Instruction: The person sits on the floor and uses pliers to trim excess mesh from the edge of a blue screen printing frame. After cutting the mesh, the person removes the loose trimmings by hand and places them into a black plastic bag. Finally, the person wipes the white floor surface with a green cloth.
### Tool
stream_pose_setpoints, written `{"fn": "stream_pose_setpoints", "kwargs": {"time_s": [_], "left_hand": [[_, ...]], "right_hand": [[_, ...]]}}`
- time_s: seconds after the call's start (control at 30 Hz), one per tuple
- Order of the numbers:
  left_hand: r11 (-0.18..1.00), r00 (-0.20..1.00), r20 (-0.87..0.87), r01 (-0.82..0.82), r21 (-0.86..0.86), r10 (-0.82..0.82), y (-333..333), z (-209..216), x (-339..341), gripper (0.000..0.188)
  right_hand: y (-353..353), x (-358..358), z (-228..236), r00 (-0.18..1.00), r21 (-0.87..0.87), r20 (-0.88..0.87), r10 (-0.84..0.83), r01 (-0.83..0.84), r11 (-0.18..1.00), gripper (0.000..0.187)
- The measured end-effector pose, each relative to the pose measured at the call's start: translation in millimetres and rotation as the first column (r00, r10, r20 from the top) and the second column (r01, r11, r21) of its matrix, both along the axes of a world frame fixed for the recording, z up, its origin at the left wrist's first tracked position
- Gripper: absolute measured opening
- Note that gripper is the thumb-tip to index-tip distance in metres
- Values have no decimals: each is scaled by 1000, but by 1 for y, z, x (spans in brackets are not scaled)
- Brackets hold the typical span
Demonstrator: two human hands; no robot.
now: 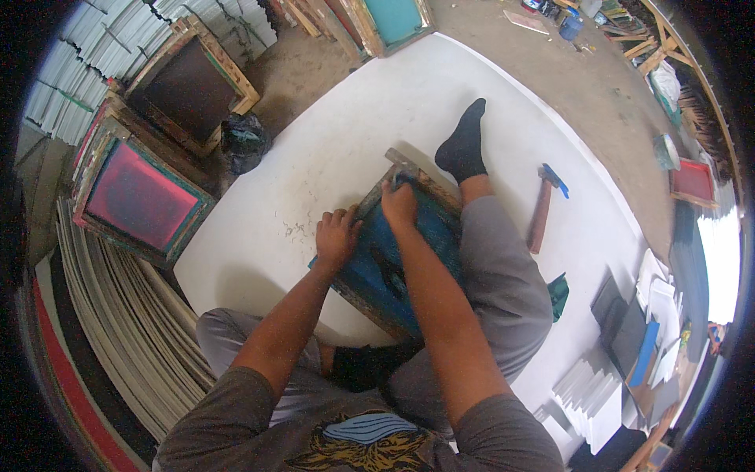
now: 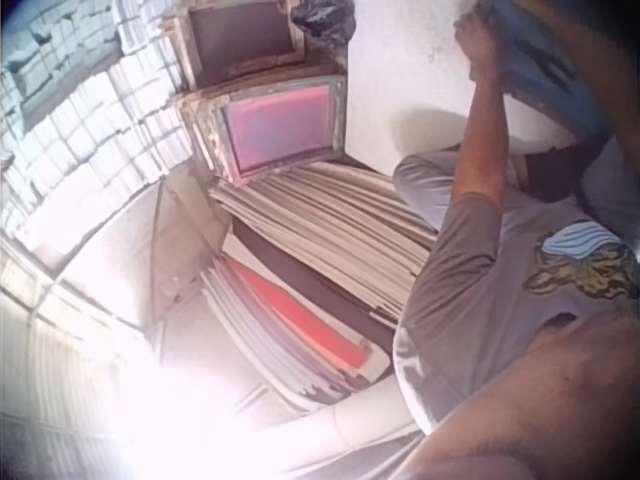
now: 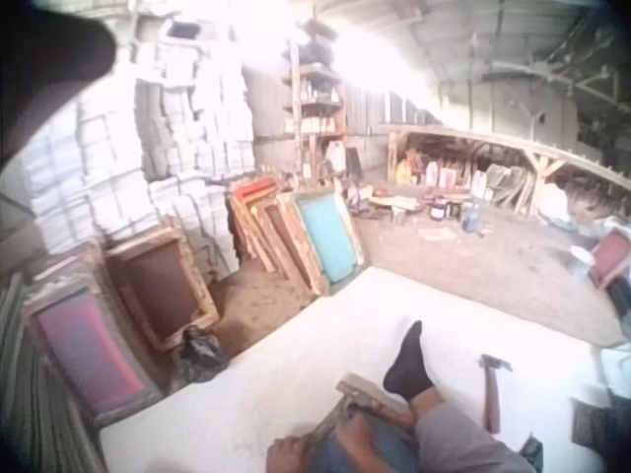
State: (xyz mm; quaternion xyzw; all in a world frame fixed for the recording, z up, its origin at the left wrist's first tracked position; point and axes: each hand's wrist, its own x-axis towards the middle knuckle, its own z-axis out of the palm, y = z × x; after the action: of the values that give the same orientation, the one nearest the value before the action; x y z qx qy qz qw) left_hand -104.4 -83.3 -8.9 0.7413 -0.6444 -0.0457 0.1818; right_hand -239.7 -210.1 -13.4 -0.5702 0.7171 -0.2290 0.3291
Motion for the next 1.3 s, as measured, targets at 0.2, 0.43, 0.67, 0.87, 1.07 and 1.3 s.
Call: {"fn": "stream_pose_setpoints", "kwargs": {"time_s": [0.2, 0.43, 0.67, 0.87, 1.07, 1.3], "left_hand": [[996, 990, 129, 66, -65, -57, 3, -5, 0, 50], [999, 991, 126, 42, -11, -40, 3, -5, 1, 49], [996, 986, 142, 81, 21, -83, -5, 0, -10, 49], [988, 985, 158, 89, -127, -68, 2, 1, -2, 43], [960, 615, -739, 133, -246, -274, 30, 25, -27, 35], [944, -130, -939, -50, 325, 317, 68, 51, 3, 35]], "right_hand": [[-9, 2, 11, 998, 21, -56, -4, 5, 1000, 58], [-6, -15, 11, 999, 40, -10, 46, -45, 998, 59], [-7, -43, -37, 871, 95, 440, -220, 199, 975, 51], [57, -63, 7, 689, 272, 655, -310, 168, 948, 50], [68, -37, 79, -204, 351, 911, -357, -70, 934, 46], [105, 20, 83, 610, -221, 743, 273, -162, 962, 30]]}}
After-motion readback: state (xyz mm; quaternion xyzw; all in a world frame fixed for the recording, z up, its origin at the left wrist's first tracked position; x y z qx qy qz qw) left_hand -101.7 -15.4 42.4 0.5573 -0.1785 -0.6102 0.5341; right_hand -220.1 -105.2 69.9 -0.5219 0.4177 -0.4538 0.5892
